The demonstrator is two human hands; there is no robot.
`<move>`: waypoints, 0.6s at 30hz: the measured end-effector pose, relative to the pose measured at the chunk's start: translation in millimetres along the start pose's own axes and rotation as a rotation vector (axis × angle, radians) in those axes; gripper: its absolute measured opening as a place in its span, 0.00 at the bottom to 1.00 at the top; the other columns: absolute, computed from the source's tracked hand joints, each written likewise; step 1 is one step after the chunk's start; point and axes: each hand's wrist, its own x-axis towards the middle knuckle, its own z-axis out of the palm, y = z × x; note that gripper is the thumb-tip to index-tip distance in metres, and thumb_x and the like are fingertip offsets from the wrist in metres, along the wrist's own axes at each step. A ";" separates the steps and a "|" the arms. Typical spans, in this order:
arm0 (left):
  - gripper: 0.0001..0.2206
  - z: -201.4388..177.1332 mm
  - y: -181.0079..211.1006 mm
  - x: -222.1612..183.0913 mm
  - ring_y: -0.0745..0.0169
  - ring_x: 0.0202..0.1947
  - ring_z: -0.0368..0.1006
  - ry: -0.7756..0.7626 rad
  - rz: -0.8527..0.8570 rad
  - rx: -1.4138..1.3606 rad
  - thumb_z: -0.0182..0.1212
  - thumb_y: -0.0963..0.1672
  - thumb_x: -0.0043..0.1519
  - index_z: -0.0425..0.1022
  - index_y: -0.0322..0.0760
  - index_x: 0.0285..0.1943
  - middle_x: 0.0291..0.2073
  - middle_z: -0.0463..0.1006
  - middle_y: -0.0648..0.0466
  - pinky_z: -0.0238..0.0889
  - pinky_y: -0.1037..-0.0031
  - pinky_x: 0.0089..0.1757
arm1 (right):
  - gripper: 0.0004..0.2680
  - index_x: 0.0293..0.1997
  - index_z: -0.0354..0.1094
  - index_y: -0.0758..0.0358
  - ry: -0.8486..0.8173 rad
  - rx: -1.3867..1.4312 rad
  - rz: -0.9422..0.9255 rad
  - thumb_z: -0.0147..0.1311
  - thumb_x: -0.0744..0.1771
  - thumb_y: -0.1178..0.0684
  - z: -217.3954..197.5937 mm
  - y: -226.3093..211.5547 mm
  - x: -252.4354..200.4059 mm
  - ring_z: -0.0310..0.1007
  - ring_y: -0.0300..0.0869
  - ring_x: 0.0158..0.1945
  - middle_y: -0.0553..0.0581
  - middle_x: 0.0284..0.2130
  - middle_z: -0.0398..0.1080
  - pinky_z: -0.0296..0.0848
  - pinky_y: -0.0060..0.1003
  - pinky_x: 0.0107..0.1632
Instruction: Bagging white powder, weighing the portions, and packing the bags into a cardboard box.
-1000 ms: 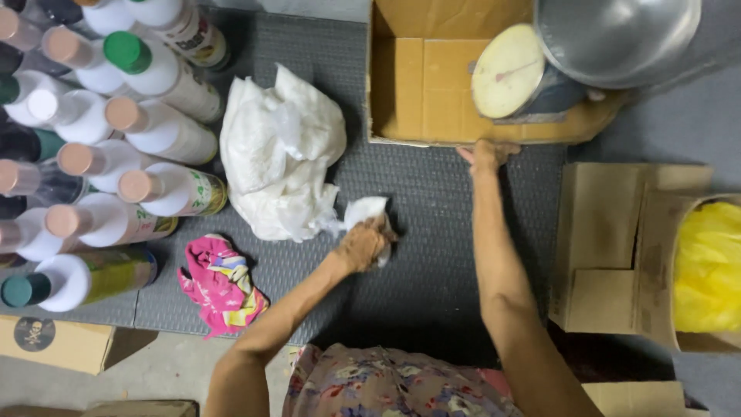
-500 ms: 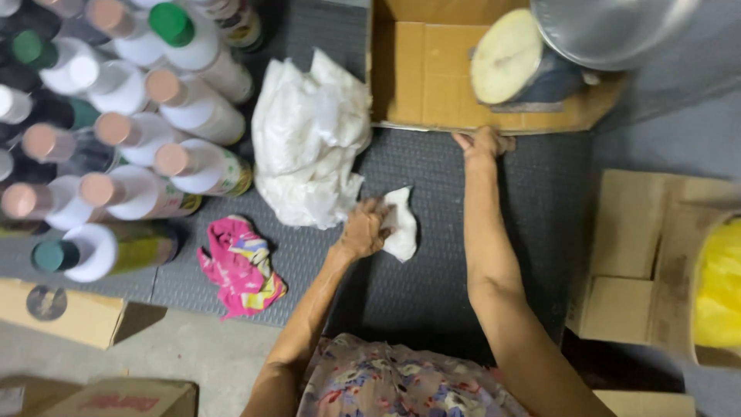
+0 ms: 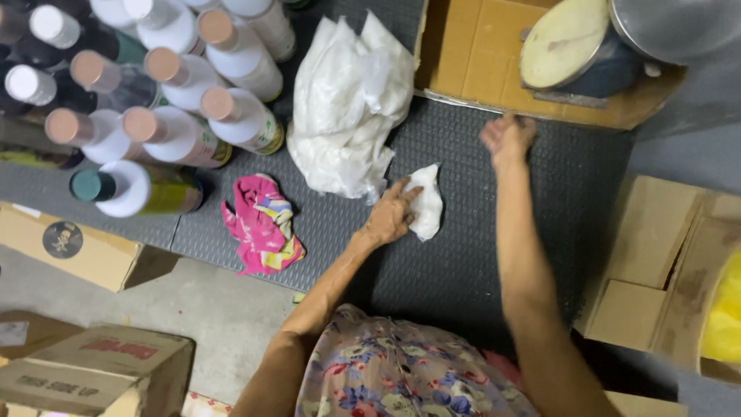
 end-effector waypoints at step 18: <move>0.45 -183.1 -14.6 77.4 0.27 0.70 0.54 0.507 -0.178 0.194 0.77 0.45 0.49 0.56 0.56 0.78 0.73 0.52 0.32 0.55 0.46 0.61 | 0.14 0.46 0.72 0.60 -0.190 -1.177 -0.837 0.64 0.59 0.64 -46.9 40.9 -208.2 0.69 0.57 0.56 0.63 0.49 0.69 0.69 0.48 0.60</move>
